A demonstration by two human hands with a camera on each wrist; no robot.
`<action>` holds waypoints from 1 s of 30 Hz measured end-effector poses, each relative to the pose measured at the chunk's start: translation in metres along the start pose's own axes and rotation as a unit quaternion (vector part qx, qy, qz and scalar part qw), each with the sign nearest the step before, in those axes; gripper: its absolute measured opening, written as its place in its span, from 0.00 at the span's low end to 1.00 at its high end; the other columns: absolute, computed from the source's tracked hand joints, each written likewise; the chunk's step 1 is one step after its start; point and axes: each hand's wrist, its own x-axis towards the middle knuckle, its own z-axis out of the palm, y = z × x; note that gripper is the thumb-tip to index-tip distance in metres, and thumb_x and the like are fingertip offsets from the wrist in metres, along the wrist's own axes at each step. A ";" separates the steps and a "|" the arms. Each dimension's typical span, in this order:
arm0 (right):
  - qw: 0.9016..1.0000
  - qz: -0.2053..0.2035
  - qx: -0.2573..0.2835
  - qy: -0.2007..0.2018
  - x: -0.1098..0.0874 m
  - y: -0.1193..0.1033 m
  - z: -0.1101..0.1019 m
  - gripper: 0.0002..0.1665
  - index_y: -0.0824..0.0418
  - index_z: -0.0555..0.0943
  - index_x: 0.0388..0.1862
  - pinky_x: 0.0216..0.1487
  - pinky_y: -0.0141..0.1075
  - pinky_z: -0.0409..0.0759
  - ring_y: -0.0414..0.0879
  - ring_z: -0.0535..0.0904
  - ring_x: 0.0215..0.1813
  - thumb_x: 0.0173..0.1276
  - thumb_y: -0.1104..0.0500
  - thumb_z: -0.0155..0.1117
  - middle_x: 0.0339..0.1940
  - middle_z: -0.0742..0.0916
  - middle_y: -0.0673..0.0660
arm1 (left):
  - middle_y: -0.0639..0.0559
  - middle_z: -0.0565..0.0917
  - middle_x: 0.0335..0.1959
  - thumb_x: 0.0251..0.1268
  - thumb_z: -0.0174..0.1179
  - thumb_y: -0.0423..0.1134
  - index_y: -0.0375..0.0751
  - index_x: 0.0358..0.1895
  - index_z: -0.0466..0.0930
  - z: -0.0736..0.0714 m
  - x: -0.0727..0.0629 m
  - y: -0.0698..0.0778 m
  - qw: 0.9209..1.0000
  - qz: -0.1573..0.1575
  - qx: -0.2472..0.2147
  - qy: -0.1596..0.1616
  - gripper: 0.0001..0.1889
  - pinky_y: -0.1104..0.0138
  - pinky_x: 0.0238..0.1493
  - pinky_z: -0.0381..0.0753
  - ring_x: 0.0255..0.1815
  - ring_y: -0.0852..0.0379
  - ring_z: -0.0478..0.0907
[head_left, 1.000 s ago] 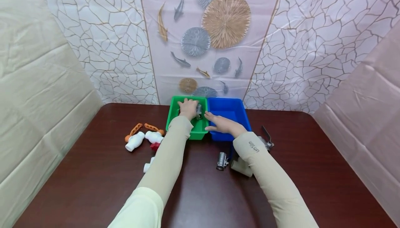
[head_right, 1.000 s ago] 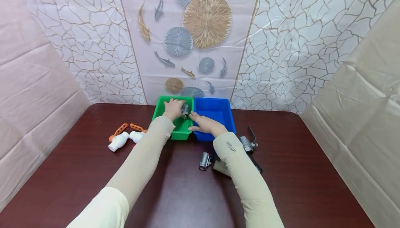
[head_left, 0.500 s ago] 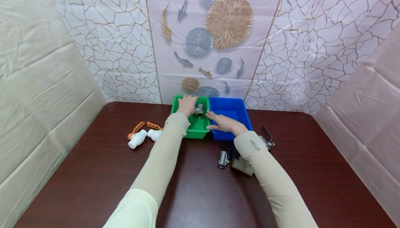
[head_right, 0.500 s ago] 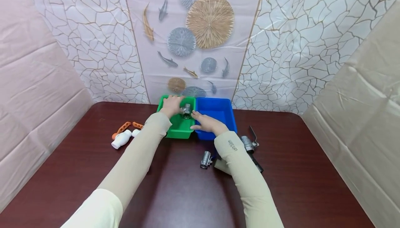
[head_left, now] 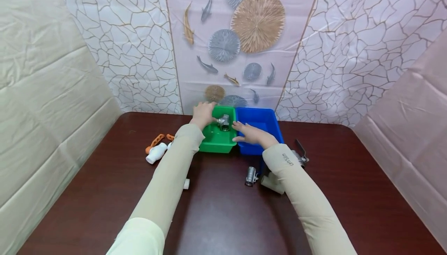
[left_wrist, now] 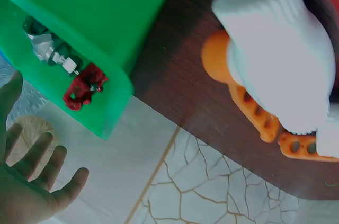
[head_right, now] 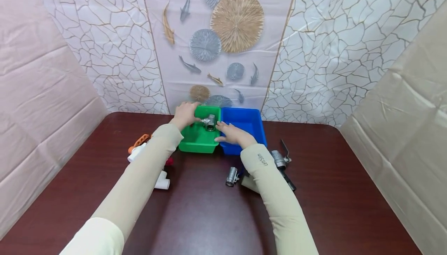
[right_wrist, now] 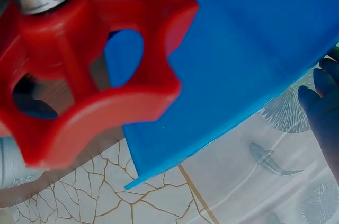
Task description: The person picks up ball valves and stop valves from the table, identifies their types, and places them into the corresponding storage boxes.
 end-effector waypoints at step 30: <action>0.993 -0.071 -0.039 0.089 -0.035 -0.004 -0.014 0.33 0.64 0.60 0.72 0.71 0.55 0.57 0.61 0.56 0.74 0.74 0.50 0.50 0.73 0.64 0.66 | 0.40 0.71 0.65 0.58 0.65 0.48 0.47 0.69 0.63 -0.060 -0.041 -0.038 0.995 0.057 0.046 0.070 0.36 0.43 0.60 0.69 0.65 0.38 0.66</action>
